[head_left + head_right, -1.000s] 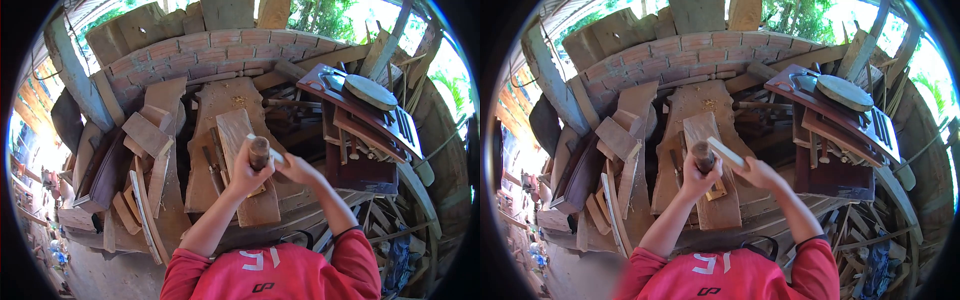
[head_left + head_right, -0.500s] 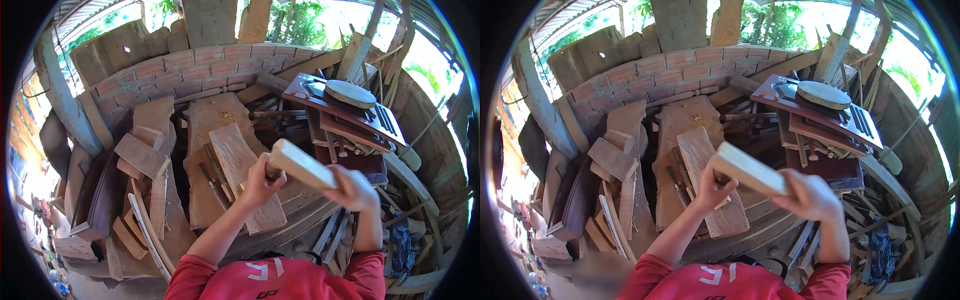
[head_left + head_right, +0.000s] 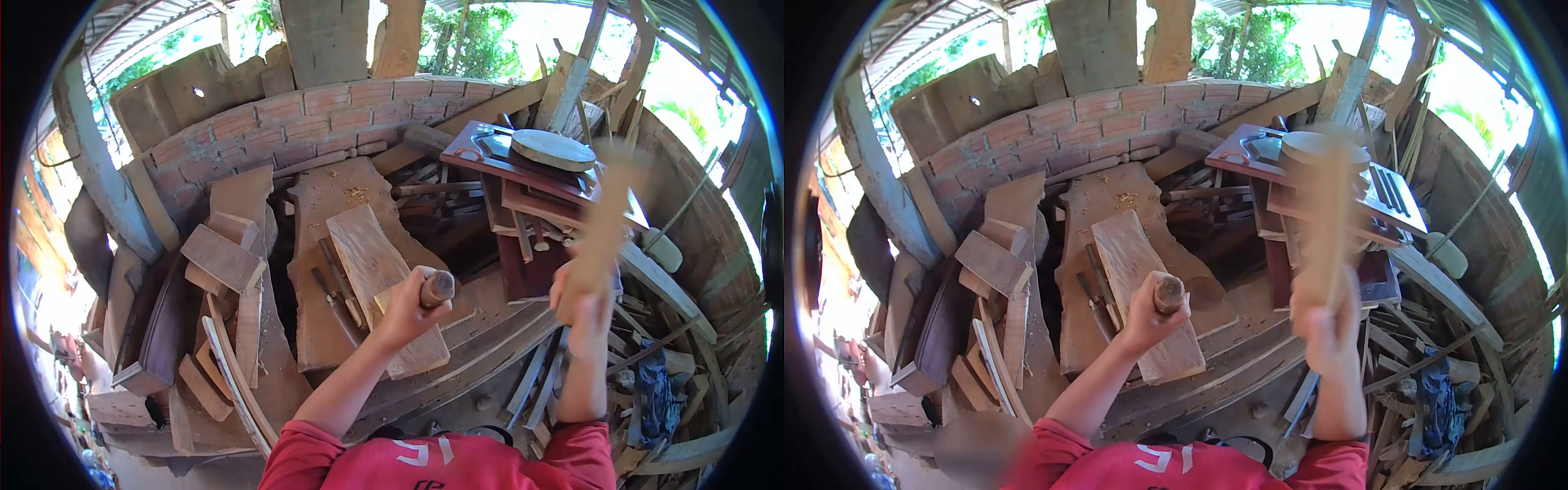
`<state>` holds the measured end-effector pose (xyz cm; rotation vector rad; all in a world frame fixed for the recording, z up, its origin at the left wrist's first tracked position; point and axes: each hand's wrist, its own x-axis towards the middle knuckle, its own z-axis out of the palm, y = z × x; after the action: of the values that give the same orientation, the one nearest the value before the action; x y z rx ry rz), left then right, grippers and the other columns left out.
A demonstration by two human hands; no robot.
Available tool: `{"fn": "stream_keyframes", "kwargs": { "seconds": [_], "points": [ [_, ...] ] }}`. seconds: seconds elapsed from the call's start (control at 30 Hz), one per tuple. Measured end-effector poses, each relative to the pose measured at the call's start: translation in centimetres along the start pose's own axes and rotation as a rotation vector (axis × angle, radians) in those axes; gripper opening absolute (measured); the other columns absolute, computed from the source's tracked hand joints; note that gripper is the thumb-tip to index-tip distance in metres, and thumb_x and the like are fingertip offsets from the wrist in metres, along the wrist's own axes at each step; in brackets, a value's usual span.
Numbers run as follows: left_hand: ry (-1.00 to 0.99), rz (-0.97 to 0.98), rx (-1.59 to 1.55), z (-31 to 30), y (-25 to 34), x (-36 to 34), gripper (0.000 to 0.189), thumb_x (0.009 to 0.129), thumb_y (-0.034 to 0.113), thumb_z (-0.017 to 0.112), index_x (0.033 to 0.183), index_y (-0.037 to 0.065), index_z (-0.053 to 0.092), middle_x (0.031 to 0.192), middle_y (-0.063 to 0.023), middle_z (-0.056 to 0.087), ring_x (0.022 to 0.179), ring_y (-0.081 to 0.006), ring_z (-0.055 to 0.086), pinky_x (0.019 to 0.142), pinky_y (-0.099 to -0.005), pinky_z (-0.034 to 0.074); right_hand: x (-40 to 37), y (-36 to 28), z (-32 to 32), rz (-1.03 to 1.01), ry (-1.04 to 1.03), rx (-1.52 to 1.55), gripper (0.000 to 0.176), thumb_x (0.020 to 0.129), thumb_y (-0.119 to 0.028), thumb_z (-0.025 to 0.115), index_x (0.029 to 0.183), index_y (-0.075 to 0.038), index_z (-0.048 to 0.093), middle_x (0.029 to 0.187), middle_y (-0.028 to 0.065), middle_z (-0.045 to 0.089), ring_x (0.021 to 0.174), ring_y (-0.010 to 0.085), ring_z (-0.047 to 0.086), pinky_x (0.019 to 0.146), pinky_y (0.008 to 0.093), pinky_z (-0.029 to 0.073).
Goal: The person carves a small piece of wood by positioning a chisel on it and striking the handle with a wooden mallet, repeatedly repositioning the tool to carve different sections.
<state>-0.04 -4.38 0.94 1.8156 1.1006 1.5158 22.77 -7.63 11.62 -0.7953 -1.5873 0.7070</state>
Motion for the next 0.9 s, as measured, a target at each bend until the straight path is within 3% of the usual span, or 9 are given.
{"fn": "stream_keyframes", "kwargs": {
  "seconds": [0.13,0.27,0.33,0.4,0.53,0.67,0.73,0.87,0.9],
  "points": [
    [-0.033,0.018,0.034,1.4,1.3,-0.2,0.038,0.066,0.010,0.070,0.095,0.006,0.048,0.081,-0.0131,0.058,0.076,-0.0274,0.060,0.064,-0.0328,0.046,-0.1,1.8,3.1,-0.325,0.339,0.541,0.059,0.082,-0.054,0.039,0.107,-0.001,0.043,0.073,0.0040,0.049,0.060,0.0151,0.047,0.050,0.0270,0.039],
    [-0.042,0.202,0.078,3.0,-0.3,-0.7,0.032,0.063,0.006,0.070,0.089,0.004,0.051,0.079,-0.0105,0.059,0.073,-0.0184,0.059,0.066,-0.0298,0.046,-1.4,1.2,1.2,-0.236,-0.471,-0.690,0.044,0.075,-0.030,0.062,0.105,0.001,0.049,0.075,0.0143,0.058,0.068,0.0289,0.060,0.058,0.0334,0.046],
    [-0.047,-0.024,0.071,2.3,1.2,-0.5,0.033,0.063,0.006,0.070,0.089,0.004,0.051,0.078,-0.0094,0.059,0.072,-0.0183,0.058,0.065,-0.0291,0.045,-1.4,-0.4,-0.4,-0.162,-0.369,-0.678,0.046,0.075,-0.029,0.061,0.108,0.001,0.047,0.082,0.0185,0.060,0.074,0.0309,0.063,0.060,0.0333,0.047],
    [-0.064,-0.004,0.034,2.2,1.2,-0.5,0.034,0.063,0.006,0.070,0.090,0.004,0.050,0.078,-0.0091,0.059,0.071,-0.0172,0.058,0.065,-0.0289,0.045,-2.5,-0.1,-1.2,0.122,-0.012,-0.154,0.054,0.079,-0.034,0.058,0.116,0.001,0.040,0.077,0.0095,0.055,0.059,0.0199,0.055,0.053,0.0302,0.044],
    [-0.092,0.017,0.028,2.0,0.8,-0.3,0.035,0.063,0.006,0.070,0.092,0.005,0.050,0.077,-0.0082,0.058,0.071,-0.0163,0.057,0.065,-0.0285,0.045,-4.0,1.8,0.7,-0.138,0.388,0.523,0.055,0.081,-0.032,0.057,0.120,0.000,0.035,0.089,0.0159,0.051,0.067,0.0215,0.054,0.055,0.0300,0.043],
    [-0.069,-0.034,-0.061,0.8,0.6,-0.2,0.034,0.064,0.007,0.070,0.091,0.005,0.050,0.078,-0.0073,0.057,0.073,-0.0160,0.056,0.066,-0.0286,0.045,-4.8,-1.6,3.1,0.299,-0.410,-0.658,0.052,0.076,-0.030,0.062,0.113,0.001,0.044,0.090,0.0188,0.056,0.073,0.0330,0.056,0.064,0.0352,0.046],
    [-0.045,-0.049,-0.104,0.3,0.4,0.0,0.033,0.065,0.007,0.069,0.091,0.005,0.049,0.079,-0.0071,0.057,0.074,-0.0158,0.056,0.067,-0.0285,0.044,-4.7,-2.3,1.4,0.166,-0.161,-0.729,0.044,0.078,-0.035,0.058,0.107,-0.003,0.047,0.068,0.0030,0.047,0.051,0.0196,0.046,0.053,0.0293,0.039],
    [-0.100,0.052,-0.082,0.6,0.1,-0.1,0.034,0.065,0.008,0.069,0.092,0.005,0.050,0.078,-0.0058,0.058,0.069,-0.0149,0.055,0.065,-0.0281,0.045,-3.4,-2.6,3.9,-0.162,0.753,0.181,0.067,0.081,-0.059,0.041,0.116,-0.002,0.041,0.070,0.0041,0.044,0.051,0.0143,0.041,0.044,0.0243,0.033],
    [-0.123,0.032,-0.085,0.5,0.3,0.0,0.037,0.064,0.009,0.071,0.094,0.005,0.049,0.079,-0.0096,0.058,0.071,-0.0216,0.057,0.064,-0.0304,0.046,-3.8,-1.7,4.1,-0.308,0.685,0.373,0.062,0.080,-0.050,0.050,0.116,-0.001,0.041,0.071,0.0079,0.050,0.053,0.0188,0.048,0.047,0.0292,0.039]
  ]
}}
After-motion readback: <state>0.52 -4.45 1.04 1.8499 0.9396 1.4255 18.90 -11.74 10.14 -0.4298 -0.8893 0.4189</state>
